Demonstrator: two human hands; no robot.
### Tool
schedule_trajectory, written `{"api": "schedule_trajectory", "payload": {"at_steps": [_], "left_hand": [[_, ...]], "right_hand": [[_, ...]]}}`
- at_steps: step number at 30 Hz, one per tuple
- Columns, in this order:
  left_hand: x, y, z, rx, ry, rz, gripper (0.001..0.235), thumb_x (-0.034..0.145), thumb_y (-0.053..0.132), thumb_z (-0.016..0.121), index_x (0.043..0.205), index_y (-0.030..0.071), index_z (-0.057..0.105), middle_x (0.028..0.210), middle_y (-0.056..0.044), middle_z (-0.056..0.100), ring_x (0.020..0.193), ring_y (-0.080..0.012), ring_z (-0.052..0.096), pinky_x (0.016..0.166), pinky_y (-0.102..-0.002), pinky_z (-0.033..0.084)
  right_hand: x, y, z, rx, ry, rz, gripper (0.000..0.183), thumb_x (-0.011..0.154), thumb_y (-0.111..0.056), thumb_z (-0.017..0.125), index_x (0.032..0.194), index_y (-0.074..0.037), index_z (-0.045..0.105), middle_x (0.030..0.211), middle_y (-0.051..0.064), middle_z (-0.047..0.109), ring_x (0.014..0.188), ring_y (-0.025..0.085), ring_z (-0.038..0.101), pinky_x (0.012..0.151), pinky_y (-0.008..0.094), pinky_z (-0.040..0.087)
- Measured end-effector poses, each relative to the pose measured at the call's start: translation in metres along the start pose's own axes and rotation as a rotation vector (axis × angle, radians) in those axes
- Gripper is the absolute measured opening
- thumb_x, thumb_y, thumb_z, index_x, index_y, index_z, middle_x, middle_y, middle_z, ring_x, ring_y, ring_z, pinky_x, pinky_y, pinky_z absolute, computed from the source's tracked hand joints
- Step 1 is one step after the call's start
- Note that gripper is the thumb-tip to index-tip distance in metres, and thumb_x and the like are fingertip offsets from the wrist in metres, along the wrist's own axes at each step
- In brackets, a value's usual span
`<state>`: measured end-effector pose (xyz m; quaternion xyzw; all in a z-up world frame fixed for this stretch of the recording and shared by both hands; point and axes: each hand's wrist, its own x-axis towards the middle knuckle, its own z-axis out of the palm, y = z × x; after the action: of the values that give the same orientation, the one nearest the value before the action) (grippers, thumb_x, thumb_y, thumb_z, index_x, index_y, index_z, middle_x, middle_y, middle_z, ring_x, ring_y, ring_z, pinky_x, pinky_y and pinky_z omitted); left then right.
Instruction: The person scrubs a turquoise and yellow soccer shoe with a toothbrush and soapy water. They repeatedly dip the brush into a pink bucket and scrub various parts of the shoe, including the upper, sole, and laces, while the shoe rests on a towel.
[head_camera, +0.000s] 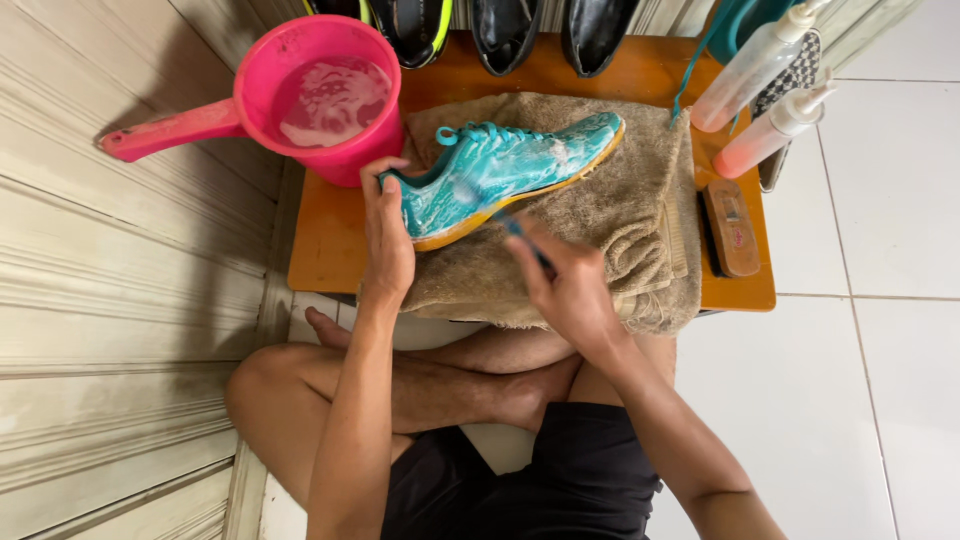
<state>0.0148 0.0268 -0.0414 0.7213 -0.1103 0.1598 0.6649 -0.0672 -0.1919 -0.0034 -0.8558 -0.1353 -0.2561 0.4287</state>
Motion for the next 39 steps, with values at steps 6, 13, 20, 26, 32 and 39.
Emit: {"api": "schedule_trajectory", "payload": {"at_steps": [6, 13, 20, 26, 32, 39], "left_hand": [[0.000, 0.014, 0.006, -0.084, -0.021, 0.013, 0.041, 0.117, 0.048, 0.029, 0.132, 0.017, 0.052, 0.106, -0.009, 0.061, 0.104, -0.0197, 0.055, 0.107, -0.040, 0.043], [-0.001, -0.004, 0.001, -0.150, -0.043, 0.024, 0.042, 0.117, 0.046, 0.027, 0.132, 0.015, 0.051, 0.111, -0.011, 0.064, 0.107, -0.0204, 0.059, 0.108, -0.039, 0.045], [0.005, -0.015, -0.009, -0.231, -0.080, 0.019, 0.040, 0.116, 0.046, 0.034, 0.131, 0.013, 0.052, 0.113, -0.011, 0.067, 0.108, -0.0181, 0.062, 0.107, -0.036, 0.047], [0.005, -0.011, -0.011, -0.235, -0.082, 0.014, 0.039, 0.116, 0.042, 0.034, 0.131, 0.012, 0.054, 0.110, -0.011, 0.067, 0.103, -0.0185, 0.062, 0.103, -0.034, 0.050], [0.005, -0.010, -0.013, -0.281, -0.090, -0.014, 0.038, 0.115, 0.042, 0.036, 0.130, 0.012, 0.055, 0.112, -0.011, 0.070, 0.105, -0.0166, 0.063, 0.102, -0.032, 0.050], [0.004, -0.009, -0.014, -0.276, -0.120, -0.015, 0.040, 0.115, 0.046, 0.037, 0.131, 0.014, 0.054, 0.116, -0.015, 0.069, 0.107, -0.0197, 0.061, 0.102, -0.035, 0.050]], "right_hand": [[0.024, -0.013, -0.011, -0.058, -0.030, 0.062, 0.032, 0.114, -0.015, 0.066, 0.129, 0.011, 0.075, 0.068, 0.019, 0.074, 0.040, 0.016, 0.056, 0.039, 0.027, 0.044], [0.029, -0.011, -0.011, 0.003, -0.055, -0.004, 0.024, 0.109, -0.013, 0.071, 0.122, 0.005, 0.080, 0.063, 0.019, 0.071, 0.039, 0.016, 0.056, 0.039, 0.030, 0.040], [0.018, -0.026, 0.009, -0.059, -0.222, -0.124, 0.023, 0.104, -0.015, 0.075, 0.120, 0.000, 0.080, 0.057, 0.016, 0.066, 0.044, 0.026, 0.065, 0.040, 0.036, 0.047], [0.037, -0.041, 0.016, -0.198, -0.234, -0.158, 0.024, 0.107, -0.023, 0.072, 0.120, -0.005, 0.082, 0.056, 0.011, 0.065, 0.047, 0.026, 0.066, 0.046, 0.038, 0.052], [0.047, -0.054, 0.011, -0.206, -0.312, -0.159, 0.024, 0.109, -0.019, 0.069, 0.118, -0.001, 0.083, 0.054, 0.009, 0.067, 0.042, 0.017, 0.062, 0.044, 0.029, 0.051], [0.017, -0.041, 0.003, -0.258, -0.356, -0.228, 0.020, 0.105, -0.018, 0.069, 0.117, -0.006, 0.082, 0.058, 0.012, 0.069, 0.050, 0.029, 0.071, 0.045, 0.039, 0.056]]}}
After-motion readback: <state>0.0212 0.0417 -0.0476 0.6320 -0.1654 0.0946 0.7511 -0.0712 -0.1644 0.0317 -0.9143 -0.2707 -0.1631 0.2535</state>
